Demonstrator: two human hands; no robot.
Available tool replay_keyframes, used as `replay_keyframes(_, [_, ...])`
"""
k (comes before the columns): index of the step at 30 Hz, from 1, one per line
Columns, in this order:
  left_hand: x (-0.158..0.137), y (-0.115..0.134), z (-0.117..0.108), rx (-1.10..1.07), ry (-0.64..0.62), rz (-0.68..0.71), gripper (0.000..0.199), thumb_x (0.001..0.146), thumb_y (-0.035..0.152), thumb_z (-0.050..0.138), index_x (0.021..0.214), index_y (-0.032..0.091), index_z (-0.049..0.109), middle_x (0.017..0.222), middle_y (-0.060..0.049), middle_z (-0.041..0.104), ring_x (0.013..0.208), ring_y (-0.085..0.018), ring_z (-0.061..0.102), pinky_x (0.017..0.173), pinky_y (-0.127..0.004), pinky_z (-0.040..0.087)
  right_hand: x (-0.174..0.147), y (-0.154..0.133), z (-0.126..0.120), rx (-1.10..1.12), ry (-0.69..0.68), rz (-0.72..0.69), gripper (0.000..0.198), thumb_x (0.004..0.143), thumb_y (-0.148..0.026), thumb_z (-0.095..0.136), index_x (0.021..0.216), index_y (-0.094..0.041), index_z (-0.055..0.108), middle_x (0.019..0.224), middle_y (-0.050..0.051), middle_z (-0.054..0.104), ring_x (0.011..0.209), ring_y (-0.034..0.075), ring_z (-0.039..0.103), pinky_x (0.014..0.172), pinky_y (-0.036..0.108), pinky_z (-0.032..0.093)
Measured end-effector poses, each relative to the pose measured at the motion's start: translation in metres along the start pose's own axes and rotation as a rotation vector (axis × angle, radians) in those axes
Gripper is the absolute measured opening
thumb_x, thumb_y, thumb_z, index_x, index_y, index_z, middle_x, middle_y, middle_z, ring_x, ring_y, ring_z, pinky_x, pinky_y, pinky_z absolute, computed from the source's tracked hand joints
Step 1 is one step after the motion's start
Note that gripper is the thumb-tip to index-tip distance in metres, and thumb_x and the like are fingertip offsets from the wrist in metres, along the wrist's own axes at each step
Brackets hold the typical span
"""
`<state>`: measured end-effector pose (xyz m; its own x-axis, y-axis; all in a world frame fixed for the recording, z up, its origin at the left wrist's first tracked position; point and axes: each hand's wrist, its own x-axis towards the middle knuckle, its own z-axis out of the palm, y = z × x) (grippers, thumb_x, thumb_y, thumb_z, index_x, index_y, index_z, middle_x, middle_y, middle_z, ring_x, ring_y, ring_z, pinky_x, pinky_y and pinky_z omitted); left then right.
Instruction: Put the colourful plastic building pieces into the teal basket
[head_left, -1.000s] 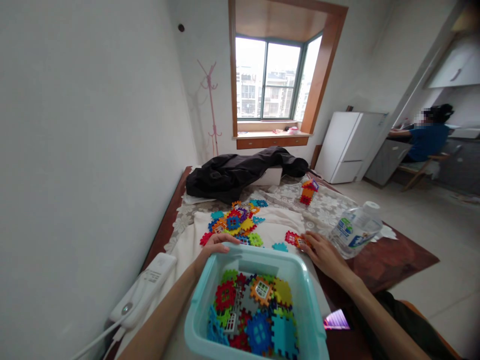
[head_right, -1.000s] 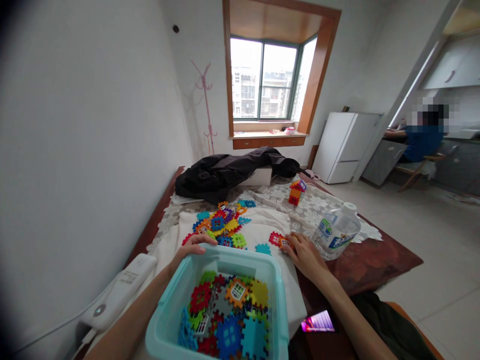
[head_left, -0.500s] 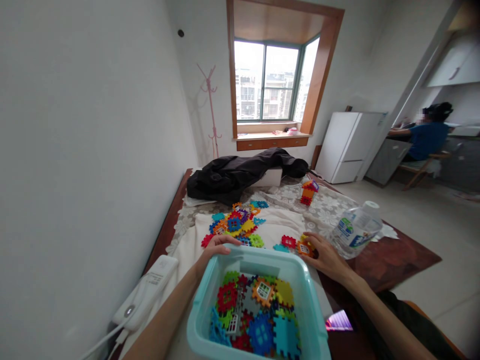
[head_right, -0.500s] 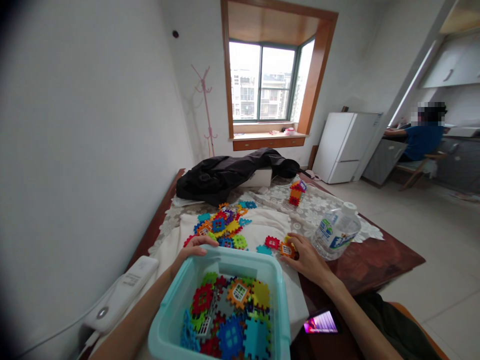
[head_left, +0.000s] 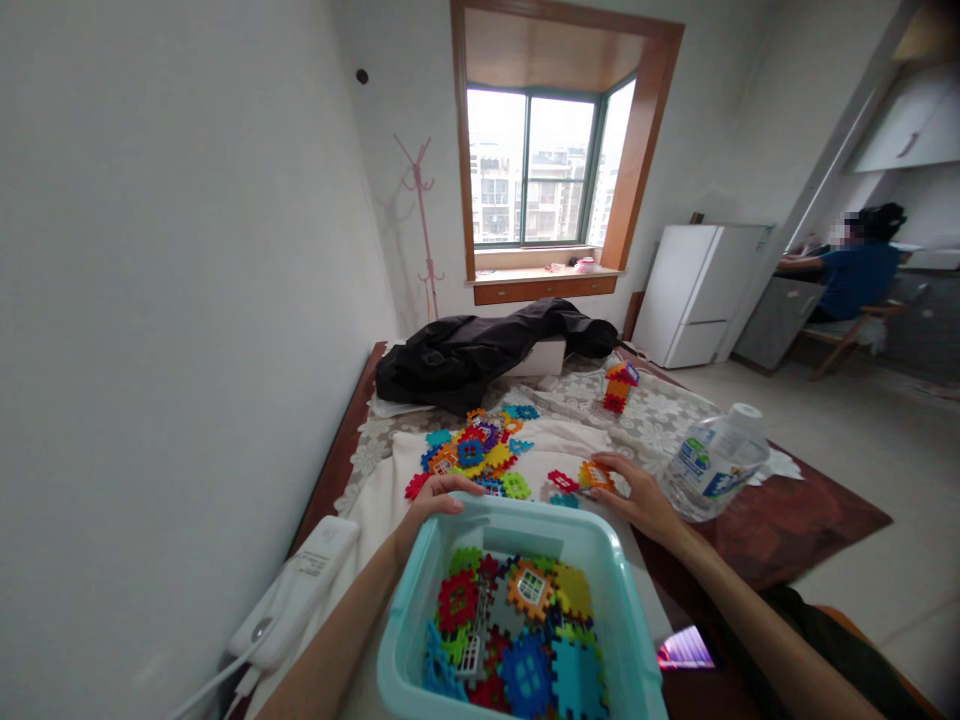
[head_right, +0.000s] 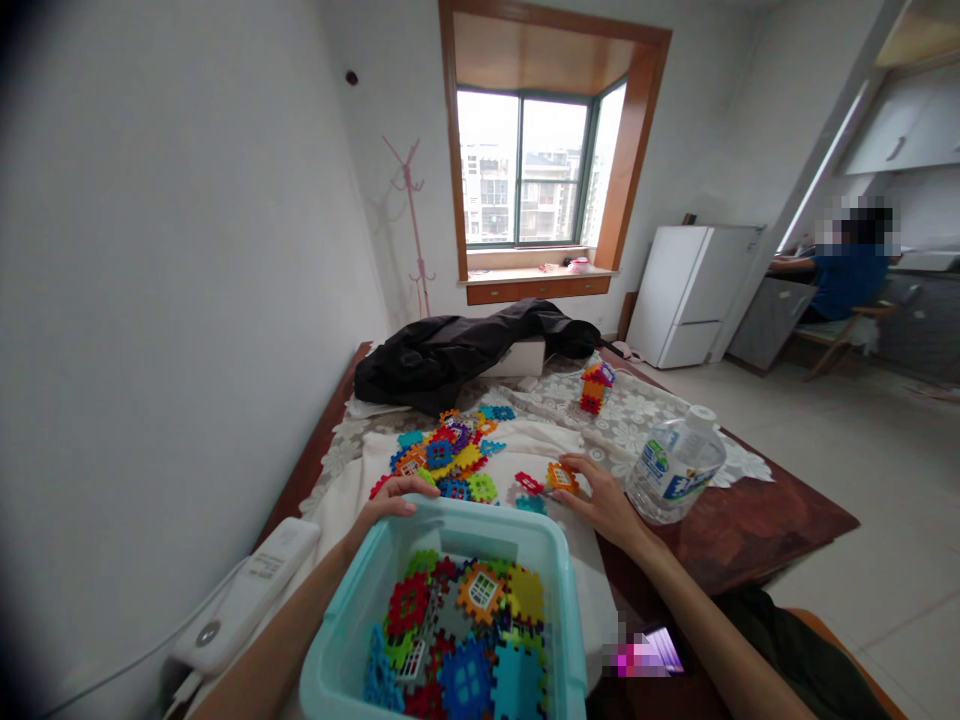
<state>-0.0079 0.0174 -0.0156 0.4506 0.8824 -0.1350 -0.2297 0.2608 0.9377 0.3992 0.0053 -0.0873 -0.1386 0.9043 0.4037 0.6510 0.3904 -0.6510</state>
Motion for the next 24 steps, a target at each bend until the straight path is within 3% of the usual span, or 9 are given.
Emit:
replay_keyframes(3, [0.0, -0.001, 0.0, 0.002, 0.017, -0.002, 0.032, 0.053, 0.025, 0.082, 0.083, 0.017, 0.088, 0.089, -0.012, 0.082, 0.087, -0.032, 0.073, 0.077, -0.037, 0.055, 0.006, 0.001, 0.006, 0.001, 0.022, 0.016, 0.046, 0.096, -0.052, 0.067, 0.13, -0.021, 0.069, 0.135, 0.014, 0.074, 0.126, 0.034, 0.07, 0.113, 0.053, 0.054])
replay_keyframes(7, [-0.001, -0.002, 0.001, -0.001, 0.026, -0.007, 0.032, 0.052, 0.026, 0.082, 0.083, 0.017, 0.088, 0.085, -0.011, 0.081, 0.077, -0.028, 0.072, 0.071, -0.034, 0.054, 0.006, 0.002, 0.011, 0.065, -0.017, 0.045, 0.04, 0.097, -0.05, 0.067, 0.124, -0.021, 0.07, 0.125, 0.013, 0.076, 0.113, 0.031, 0.073, 0.104, 0.049, 0.058])
replay_keyframes(11, [0.001, -0.004, 0.001, -0.012, 0.028, -0.006, 0.032, 0.051, 0.025, 0.083, 0.082, 0.019, 0.089, 0.081, -0.01, 0.081, 0.073, -0.026, 0.07, 0.07, -0.034, 0.054, 0.002, 0.005, 0.011, 0.084, -0.014, 0.026, 0.031, 0.098, -0.045, 0.063, 0.118, -0.022, 0.071, 0.125, 0.012, 0.076, 0.119, 0.031, 0.072, 0.109, 0.05, 0.055])
replay_keyframes(17, [0.0, 0.0, 0.004, -0.025, 0.024, -0.005, 0.034, 0.051, 0.024, 0.083, 0.083, 0.017, 0.089, 0.079, -0.01, 0.079, 0.074, -0.026, 0.07, 0.071, -0.035, 0.054, 0.0, 0.011, 0.012, 0.035, -0.018, 0.077, 0.036, 0.099, -0.04, 0.059, 0.127, -0.02, 0.068, 0.125, 0.014, 0.076, 0.113, 0.031, 0.074, 0.103, 0.051, 0.059])
replay_keyframes(24, [-0.008, 0.006, 0.008, 0.008, 0.049, -0.008, 0.029, 0.055, 0.025, 0.083, 0.083, 0.02, 0.088, 0.084, -0.007, 0.079, 0.078, -0.021, 0.068, 0.074, -0.029, 0.052, -0.012, 0.002, 0.017, -0.156, -0.152, -0.079, 0.044, 0.108, -0.047, 0.054, 0.145, -0.028, 0.067, 0.154, 0.013, 0.065, 0.142, 0.033, 0.059, 0.123, 0.059, 0.046])
